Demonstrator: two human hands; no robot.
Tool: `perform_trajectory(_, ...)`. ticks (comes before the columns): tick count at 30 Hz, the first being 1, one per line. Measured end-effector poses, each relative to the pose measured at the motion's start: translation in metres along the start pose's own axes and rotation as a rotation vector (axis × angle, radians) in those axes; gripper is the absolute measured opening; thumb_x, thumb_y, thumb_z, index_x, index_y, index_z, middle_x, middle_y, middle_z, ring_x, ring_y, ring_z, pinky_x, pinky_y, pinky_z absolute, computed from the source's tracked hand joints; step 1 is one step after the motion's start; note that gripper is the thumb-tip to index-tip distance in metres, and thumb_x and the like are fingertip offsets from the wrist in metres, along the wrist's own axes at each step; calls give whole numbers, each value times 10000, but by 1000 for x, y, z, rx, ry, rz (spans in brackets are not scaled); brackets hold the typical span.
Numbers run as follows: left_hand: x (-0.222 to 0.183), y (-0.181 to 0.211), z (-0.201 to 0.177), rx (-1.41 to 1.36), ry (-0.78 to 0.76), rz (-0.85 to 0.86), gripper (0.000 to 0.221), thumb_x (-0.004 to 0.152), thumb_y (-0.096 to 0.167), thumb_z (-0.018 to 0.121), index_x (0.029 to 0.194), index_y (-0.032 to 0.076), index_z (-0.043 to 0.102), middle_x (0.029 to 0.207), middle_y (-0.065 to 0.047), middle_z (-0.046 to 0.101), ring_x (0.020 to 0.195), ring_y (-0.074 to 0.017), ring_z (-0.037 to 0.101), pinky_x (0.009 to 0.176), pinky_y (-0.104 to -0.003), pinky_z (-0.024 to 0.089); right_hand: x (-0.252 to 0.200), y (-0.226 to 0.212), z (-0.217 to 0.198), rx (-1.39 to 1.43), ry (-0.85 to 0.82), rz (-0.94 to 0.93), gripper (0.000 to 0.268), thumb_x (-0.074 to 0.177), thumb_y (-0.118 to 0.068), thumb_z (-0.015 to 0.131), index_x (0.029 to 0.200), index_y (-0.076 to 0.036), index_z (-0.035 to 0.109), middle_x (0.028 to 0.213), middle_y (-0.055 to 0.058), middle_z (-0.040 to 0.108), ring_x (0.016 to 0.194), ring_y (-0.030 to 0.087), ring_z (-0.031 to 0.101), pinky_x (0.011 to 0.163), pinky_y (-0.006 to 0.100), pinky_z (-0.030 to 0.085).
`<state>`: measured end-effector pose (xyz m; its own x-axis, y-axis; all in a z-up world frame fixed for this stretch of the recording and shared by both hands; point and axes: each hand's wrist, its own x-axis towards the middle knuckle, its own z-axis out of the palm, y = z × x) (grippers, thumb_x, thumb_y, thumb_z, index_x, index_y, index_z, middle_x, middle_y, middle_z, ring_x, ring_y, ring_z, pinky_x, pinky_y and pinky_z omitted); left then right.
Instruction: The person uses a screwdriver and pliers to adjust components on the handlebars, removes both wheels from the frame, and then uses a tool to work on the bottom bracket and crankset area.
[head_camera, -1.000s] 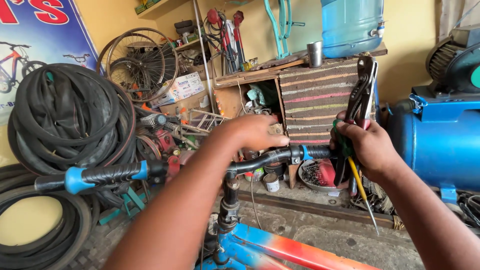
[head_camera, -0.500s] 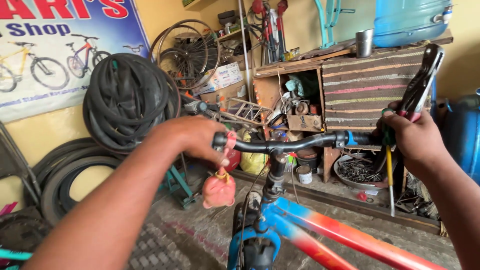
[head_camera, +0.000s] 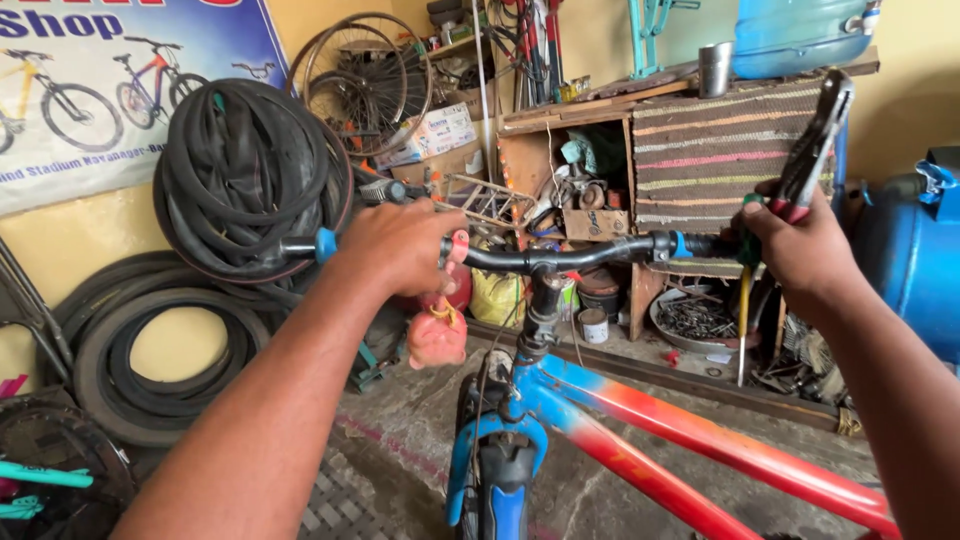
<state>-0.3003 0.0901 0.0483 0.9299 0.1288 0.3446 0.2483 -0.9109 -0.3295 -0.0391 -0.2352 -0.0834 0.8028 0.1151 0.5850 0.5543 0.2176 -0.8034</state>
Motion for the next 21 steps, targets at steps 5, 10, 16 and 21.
perform_trajectory(5, -8, 14, 2, 83, 84, -35, 539, 798, 306, 784, 1311, 277, 620, 1245, -113, 639, 1124, -344, 654, 909, -486, 522, 11, 8, 7, 1, -44, -54, 245, 1045, -81, 592, 1251, -54, 462, 1010, 91, 642, 959, 221, 685, 892, 383, 549)
perform_trajectory(10, -20, 48, 8, 127, 192, -230, 309, 958, 223, 611, 1266, 228, 640, 1122, -113, 687, 969, -307, 729, 710, -445, 587, 23, 9, 46, 80, 43, 66, 306, 993, -97, 616, 1254, -98, 456, 1028, 60, 624, 951, 213, 659, 796, 446, 558)
perform_trajectory(16, -27, 44, 13, 183, 287, -113, 193, 994, 263, 601, 1116, 189, 732, 995, -94, 739, 880, -261, 758, 708, -413, 573, -20, 1, 58, -2, -68, 129, 308, 994, -129, 627, 1281, -97, 518, 1046, 82, 677, 958, 208, 682, 870, 386, 551)
perform_trajectory(21, -11, 38, 15, 157, 280, -113, 310, 871, 392, 688, 1075, 167, 745, 969, -97, 746, 865, -256, 746, 700, -425, 564, -86, -20, 47, -382, -140, -99, 313, 948, -164, 709, 1231, -80, 606, 992, 94, 664, 916, 173, 614, 859, 330, 515)
